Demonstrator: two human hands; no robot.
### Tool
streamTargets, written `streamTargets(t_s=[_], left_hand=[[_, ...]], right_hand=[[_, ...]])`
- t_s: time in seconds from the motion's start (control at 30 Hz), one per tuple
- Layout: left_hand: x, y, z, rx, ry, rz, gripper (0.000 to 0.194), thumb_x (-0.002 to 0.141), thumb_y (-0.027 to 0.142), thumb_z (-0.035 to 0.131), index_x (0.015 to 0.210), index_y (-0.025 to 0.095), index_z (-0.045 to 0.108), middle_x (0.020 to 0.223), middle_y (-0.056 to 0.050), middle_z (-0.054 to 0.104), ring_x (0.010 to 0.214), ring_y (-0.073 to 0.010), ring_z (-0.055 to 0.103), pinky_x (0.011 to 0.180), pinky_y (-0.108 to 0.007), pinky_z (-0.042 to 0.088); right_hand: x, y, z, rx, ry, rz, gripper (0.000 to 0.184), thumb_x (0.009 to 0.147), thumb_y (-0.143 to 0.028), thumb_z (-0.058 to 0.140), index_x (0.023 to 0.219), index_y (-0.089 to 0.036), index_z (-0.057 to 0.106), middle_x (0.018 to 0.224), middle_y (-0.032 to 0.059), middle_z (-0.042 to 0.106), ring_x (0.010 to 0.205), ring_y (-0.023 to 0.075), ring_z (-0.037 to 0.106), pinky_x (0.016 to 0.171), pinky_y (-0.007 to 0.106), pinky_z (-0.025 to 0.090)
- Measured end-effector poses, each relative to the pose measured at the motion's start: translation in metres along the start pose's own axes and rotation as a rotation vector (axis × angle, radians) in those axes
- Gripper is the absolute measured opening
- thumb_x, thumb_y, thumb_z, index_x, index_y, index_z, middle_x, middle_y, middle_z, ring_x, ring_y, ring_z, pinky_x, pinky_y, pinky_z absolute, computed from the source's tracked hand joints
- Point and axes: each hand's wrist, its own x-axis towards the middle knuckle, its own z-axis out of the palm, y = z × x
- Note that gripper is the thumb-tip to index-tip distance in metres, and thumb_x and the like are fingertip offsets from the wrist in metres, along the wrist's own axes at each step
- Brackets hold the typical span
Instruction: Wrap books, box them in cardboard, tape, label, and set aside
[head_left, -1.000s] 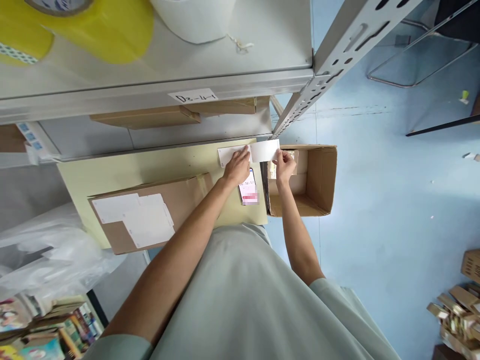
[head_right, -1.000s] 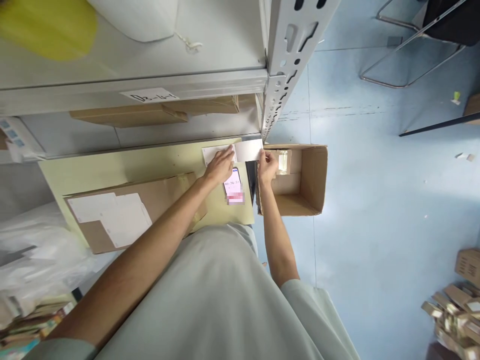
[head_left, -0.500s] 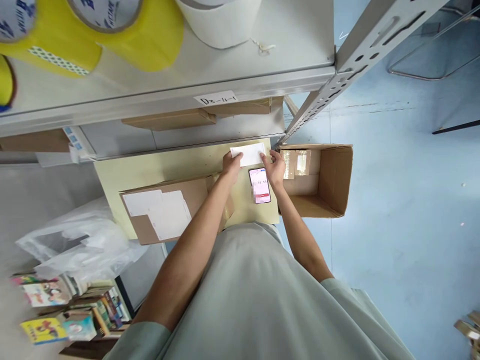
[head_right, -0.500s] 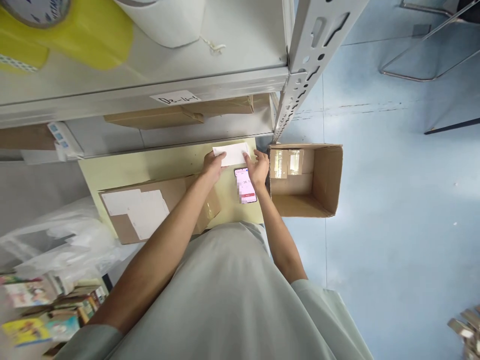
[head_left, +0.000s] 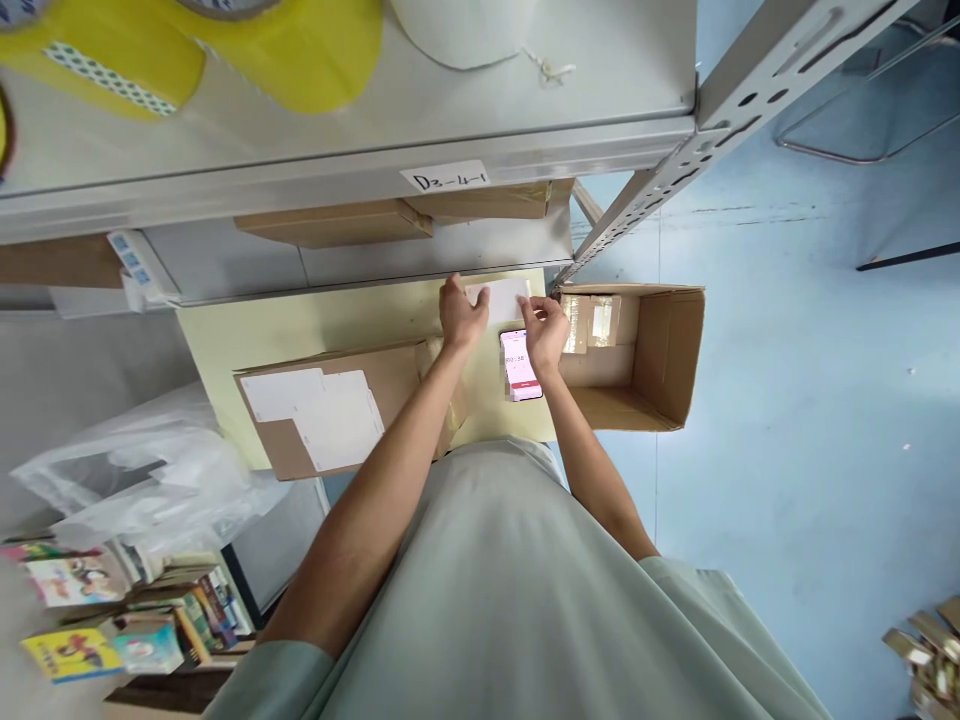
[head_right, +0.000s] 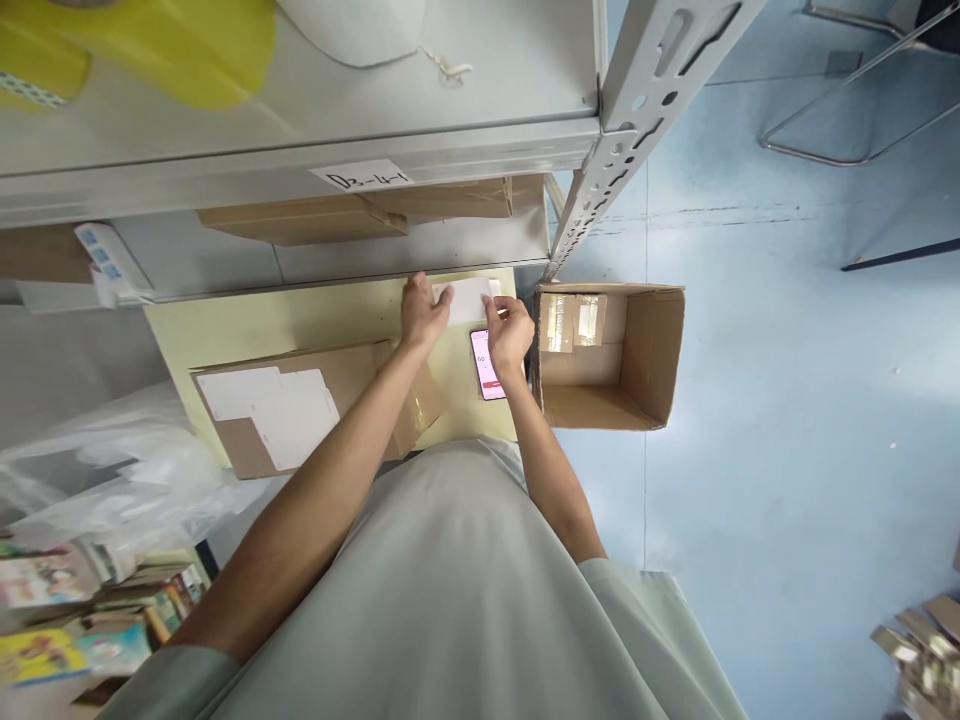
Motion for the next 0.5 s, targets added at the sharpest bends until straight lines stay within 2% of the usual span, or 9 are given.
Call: streamTargets(t_s=[0.07, 0.13, 0.2, 0.3, 0.37, 0.43, 0.5], left_hand=[[-0.003, 0.014, -0.017, 0.087, 0.011, 0.056, 0.049, 0.099, 0.060, 0.076, 0.123, 0.018, 0.076, 0.139, -0.020, 0.076, 0.141, -0.0375, 0.068, 0.126, -0.046, 0.048], [-0.004, 0.027, -0.037, 0.158, -0.084, 0.078, 0.049, 0.097, 0.068, 0.075, 0.108, 0.020, 0.080, 0.123, -0.016, 0.083, 0.129, -0.0374, 0.073, 0.119, -0.043, 0.052], [-0.001, 0.034, -0.060, 0.257, -0.165, 0.093, 0.043, 0.093, 0.064, 0.081, 0.095, 0.021, 0.081, 0.106, -0.012, 0.085, 0.117, -0.0362, 0.077, 0.111, -0.041, 0.056], [0.012, 0.030, -0.090, 0.417, -0.192, 0.054, 0.027, 0.090, 0.048, 0.084, 0.090, 0.022, 0.082, 0.095, -0.010, 0.084, 0.108, -0.0346, 0.079, 0.104, -0.039, 0.058], [0.023, 0.021, -0.104, 0.495, -0.198, -0.003, 0.020, 0.089, 0.041, 0.083, 0.093, 0.021, 0.082, 0.094, -0.010, 0.084, 0.108, -0.0343, 0.079, 0.105, -0.040, 0.058], [0.034, 0.010, -0.113, 0.534, -0.197, -0.041, 0.018, 0.087, 0.035, 0.083, 0.098, 0.020, 0.083, 0.097, -0.012, 0.085, 0.111, -0.0351, 0.078, 0.107, -0.041, 0.058], [0.041, 0.001, -0.118, 0.540, -0.184, -0.053, 0.018, 0.086, 0.032, 0.084, 0.099, 0.020, 0.082, 0.103, -0.013, 0.085, 0.115, -0.0362, 0.077, 0.109, -0.042, 0.057]], right_hand=[[-0.011, -0.009, 0.001, 0.010, -0.009, -0.068, 0.048, 0.114, -0.060, 0.055, 0.114, -0.022, 0.083, 0.113, 0.0103, 0.082, 0.096, 0.0246, 0.077, 0.098, 0.037, 0.061], [-0.025, -0.019, 0.004, 0.030, -0.080, -0.161, 0.049, 0.114, -0.061, 0.053, 0.124, -0.024, 0.084, 0.118, 0.0100, 0.080, 0.095, 0.0241, 0.077, 0.097, 0.037, 0.062], [-0.037, -0.028, 0.008, 0.058, -0.212, -0.297, 0.047, 0.111, -0.062, 0.059, 0.130, -0.026, 0.083, 0.125, 0.0093, 0.078, 0.098, 0.0238, 0.077, 0.096, 0.037, 0.064], [-0.043, -0.035, 0.014, 0.102, -0.397, -0.463, 0.041, 0.107, -0.058, 0.068, 0.130, -0.027, 0.083, 0.135, 0.0091, 0.077, 0.112, 0.0243, 0.077, 0.094, 0.035, 0.066], [-0.034, -0.035, 0.018, 0.098, -0.432, -0.417, 0.033, 0.110, -0.049, 0.065, 0.121, -0.025, 0.084, 0.130, 0.0088, 0.080, 0.110, 0.0228, 0.078, 0.092, 0.033, 0.066], [-0.017, -0.036, 0.023, 0.054, -0.433, -0.254, 0.030, 0.114, -0.042, 0.061, 0.106, -0.022, 0.082, 0.109, 0.0072, 0.085, 0.095, 0.0202, 0.080, 0.089, 0.030, 0.064], [0.002, -0.039, 0.032, 0.003, -0.454, -0.067, 0.040, 0.116, -0.041, 0.059, 0.087, -0.021, 0.077, 0.086, 0.0049, 0.083, 0.074, 0.0170, 0.078, 0.083, 0.028, 0.063]])
